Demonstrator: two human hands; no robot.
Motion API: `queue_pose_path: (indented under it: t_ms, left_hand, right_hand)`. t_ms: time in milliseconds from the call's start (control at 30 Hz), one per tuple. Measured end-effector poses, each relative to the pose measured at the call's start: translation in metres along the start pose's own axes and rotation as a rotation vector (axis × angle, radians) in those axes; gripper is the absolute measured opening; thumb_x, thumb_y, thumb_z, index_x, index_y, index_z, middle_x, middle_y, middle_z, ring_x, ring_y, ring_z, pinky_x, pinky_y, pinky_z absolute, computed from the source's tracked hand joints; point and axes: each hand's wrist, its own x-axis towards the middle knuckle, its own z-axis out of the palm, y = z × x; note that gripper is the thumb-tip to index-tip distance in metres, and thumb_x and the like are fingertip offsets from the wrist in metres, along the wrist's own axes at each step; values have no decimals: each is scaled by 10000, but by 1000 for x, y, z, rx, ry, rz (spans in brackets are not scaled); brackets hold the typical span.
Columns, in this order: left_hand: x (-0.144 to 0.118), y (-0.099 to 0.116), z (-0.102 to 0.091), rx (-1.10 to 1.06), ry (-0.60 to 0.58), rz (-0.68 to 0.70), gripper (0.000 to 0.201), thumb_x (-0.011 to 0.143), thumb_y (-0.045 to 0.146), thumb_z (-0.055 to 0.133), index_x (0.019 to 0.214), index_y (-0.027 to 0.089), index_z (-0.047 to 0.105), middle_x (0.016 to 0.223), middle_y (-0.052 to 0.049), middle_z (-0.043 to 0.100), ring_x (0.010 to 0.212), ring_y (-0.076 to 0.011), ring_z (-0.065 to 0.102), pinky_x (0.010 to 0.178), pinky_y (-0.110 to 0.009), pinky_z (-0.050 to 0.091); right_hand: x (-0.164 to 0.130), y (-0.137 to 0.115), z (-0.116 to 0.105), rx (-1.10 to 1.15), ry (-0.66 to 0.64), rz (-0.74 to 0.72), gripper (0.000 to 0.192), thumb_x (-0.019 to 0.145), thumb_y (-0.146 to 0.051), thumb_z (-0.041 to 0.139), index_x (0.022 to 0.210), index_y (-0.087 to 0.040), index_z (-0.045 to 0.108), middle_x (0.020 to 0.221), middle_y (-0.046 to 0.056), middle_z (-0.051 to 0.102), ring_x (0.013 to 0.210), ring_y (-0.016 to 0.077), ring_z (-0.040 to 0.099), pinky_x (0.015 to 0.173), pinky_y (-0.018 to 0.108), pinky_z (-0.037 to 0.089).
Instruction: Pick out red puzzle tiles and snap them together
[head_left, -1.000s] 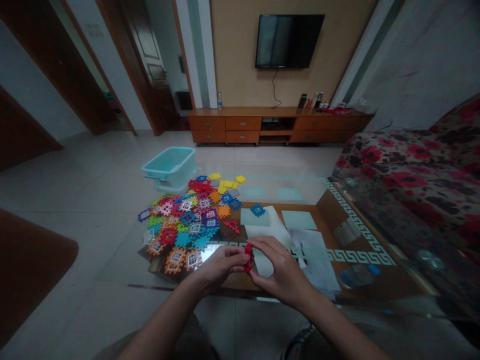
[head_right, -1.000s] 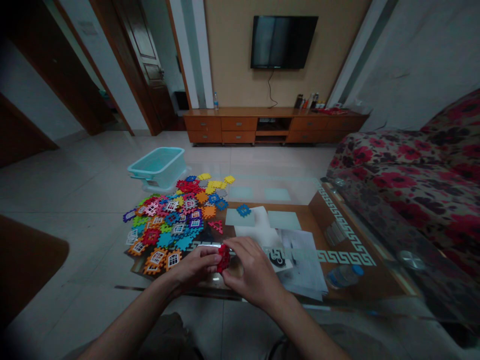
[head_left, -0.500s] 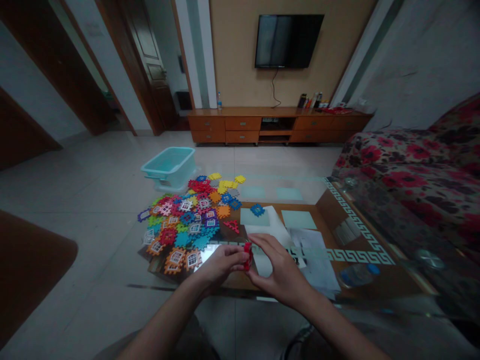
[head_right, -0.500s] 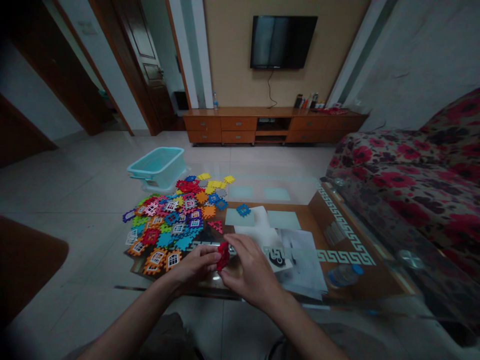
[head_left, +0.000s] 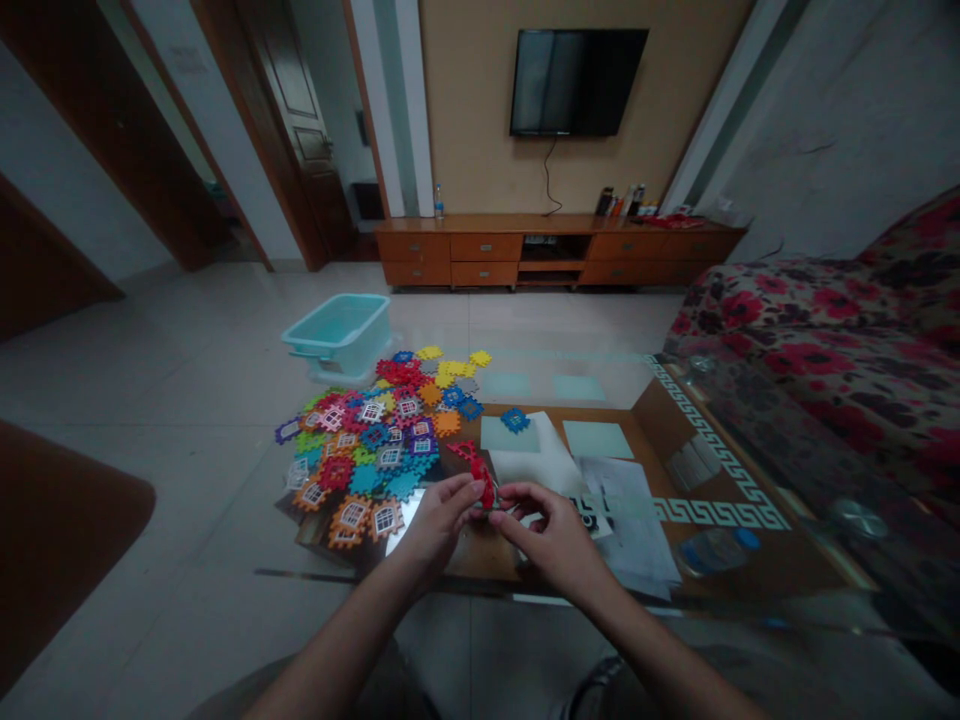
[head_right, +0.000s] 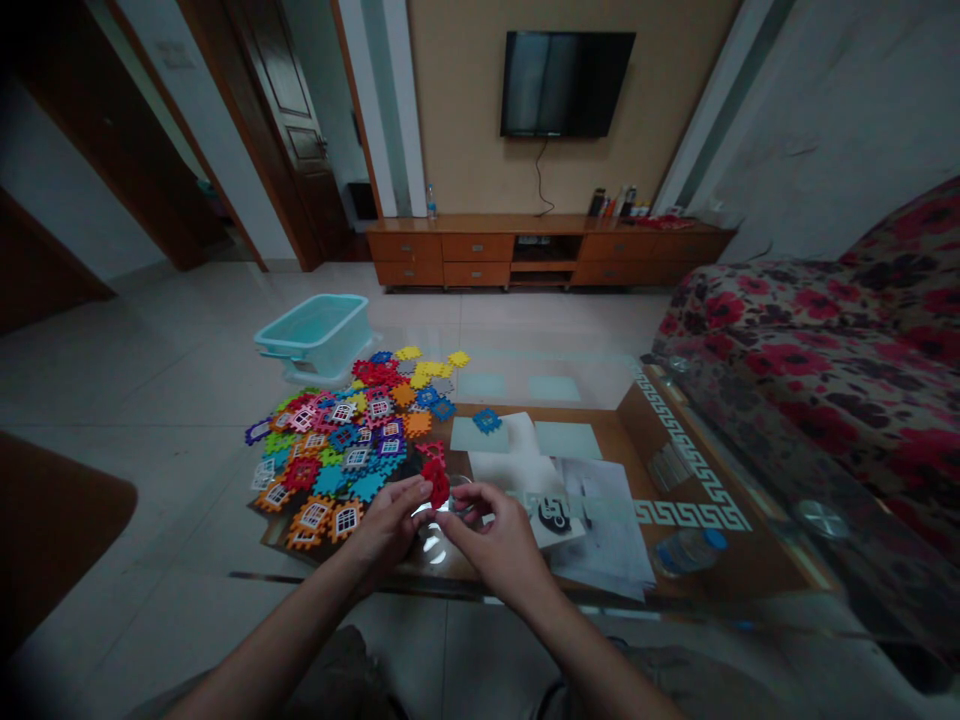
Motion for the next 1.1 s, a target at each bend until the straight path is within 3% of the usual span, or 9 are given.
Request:
queue_pose_path:
  t_ms: [200,633,1100]
  left_hand:
    - [1,-5,-3,56,-4,5,334,711,404,817,894,134,744,837,-65,706,759,-149,631,712,-239,473]
    - [4,-10,-9,140,-42,43,366,748,402,790,1003,143,745,960,-98,736,831,-178,653,769,-270,483]
    - [0,2,3,42,-6,41,343,708,407,821,897,134,733,857,-72,711,741,-147,628,715,-257,472]
  right_hand:
    - [1,2,7,127,-30,21,407,707,-487,759,915,-141,707,836,87,735,751,213,660,692,324,515]
    - [2,8,10,155,-10,27,397,718,-493,760,901,-143,731,847,102,757,796,246,683,715,344,504]
    - [1,1,10,192,67,-13,417,704,-522,770,876,-144,729,813,92,747,766,238,678,695,338,521]
